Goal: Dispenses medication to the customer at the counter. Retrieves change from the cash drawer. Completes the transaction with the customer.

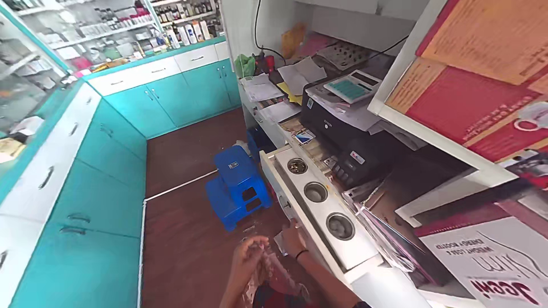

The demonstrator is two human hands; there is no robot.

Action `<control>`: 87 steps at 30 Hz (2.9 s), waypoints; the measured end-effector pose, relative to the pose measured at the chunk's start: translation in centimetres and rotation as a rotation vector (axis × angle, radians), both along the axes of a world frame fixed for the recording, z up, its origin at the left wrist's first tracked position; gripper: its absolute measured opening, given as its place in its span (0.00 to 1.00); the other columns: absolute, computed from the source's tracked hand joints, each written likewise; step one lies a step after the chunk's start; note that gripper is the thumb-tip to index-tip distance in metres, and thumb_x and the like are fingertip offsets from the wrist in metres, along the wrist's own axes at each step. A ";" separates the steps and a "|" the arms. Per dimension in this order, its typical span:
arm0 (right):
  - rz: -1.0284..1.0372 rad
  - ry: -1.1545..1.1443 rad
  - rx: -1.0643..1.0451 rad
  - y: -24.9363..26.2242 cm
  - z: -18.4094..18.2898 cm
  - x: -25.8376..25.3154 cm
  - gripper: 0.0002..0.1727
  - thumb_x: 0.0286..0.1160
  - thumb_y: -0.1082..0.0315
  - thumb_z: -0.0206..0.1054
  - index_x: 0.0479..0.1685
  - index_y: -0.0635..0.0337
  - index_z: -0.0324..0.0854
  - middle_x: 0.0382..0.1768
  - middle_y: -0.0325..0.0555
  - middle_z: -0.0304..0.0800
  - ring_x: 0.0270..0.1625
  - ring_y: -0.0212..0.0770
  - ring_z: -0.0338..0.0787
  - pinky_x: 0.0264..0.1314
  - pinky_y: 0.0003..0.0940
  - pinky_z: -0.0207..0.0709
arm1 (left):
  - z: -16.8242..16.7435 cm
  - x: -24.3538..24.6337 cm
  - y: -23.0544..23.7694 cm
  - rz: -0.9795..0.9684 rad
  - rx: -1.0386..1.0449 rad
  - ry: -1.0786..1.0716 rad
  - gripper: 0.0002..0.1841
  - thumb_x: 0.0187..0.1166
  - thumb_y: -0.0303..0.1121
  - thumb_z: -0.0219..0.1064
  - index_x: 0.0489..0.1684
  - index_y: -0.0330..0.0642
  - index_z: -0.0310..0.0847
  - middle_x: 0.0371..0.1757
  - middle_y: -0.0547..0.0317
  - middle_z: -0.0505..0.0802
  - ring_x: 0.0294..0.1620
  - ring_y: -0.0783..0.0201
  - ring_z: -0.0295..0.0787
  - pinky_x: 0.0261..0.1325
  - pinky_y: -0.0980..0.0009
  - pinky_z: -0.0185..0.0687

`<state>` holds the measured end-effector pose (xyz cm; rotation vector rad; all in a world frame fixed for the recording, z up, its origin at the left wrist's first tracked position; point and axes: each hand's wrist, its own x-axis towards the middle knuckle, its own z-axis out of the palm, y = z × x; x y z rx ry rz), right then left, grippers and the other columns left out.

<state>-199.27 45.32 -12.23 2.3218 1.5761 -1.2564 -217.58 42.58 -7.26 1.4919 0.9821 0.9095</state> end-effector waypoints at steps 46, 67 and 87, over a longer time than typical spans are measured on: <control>-0.027 0.060 0.320 -5.5 0.4 7.3 0.21 0.91 0.61 0.53 0.68 0.67 0.81 0.60 0.67 0.89 0.61 0.68 0.89 0.60 0.72 0.74 | -5.4 -5.3 2.1 0.620 -0.580 -0.737 0.23 0.95 0.37 0.33 0.29 0.51 0.72 0.20 0.73 0.80 0.15 0.81 0.71 0.21 0.88 0.67; -0.092 0.265 0.940 -5.8 1.5 6.2 0.11 0.66 0.65 0.75 0.37 0.67 0.94 0.36 0.56 0.97 0.39 0.51 0.96 0.45 0.51 0.85 | -4.7 -0.4 -0.3 0.161 -0.349 -0.214 0.20 0.88 0.36 0.46 0.60 0.35 0.81 0.44 0.70 0.90 0.34 0.83 0.81 0.39 0.83 0.77; -0.432 1.046 0.380 -7.6 3.1 5.3 0.12 0.66 0.79 0.71 0.48 0.62 0.87 0.41 0.34 0.96 0.44 0.27 0.93 0.52 0.25 0.88 | -4.2 3.5 -1.7 0.020 -0.211 -0.008 0.12 0.84 0.30 0.62 0.49 0.27 0.86 0.38 0.58 0.94 0.40 0.78 0.89 0.51 0.75 0.86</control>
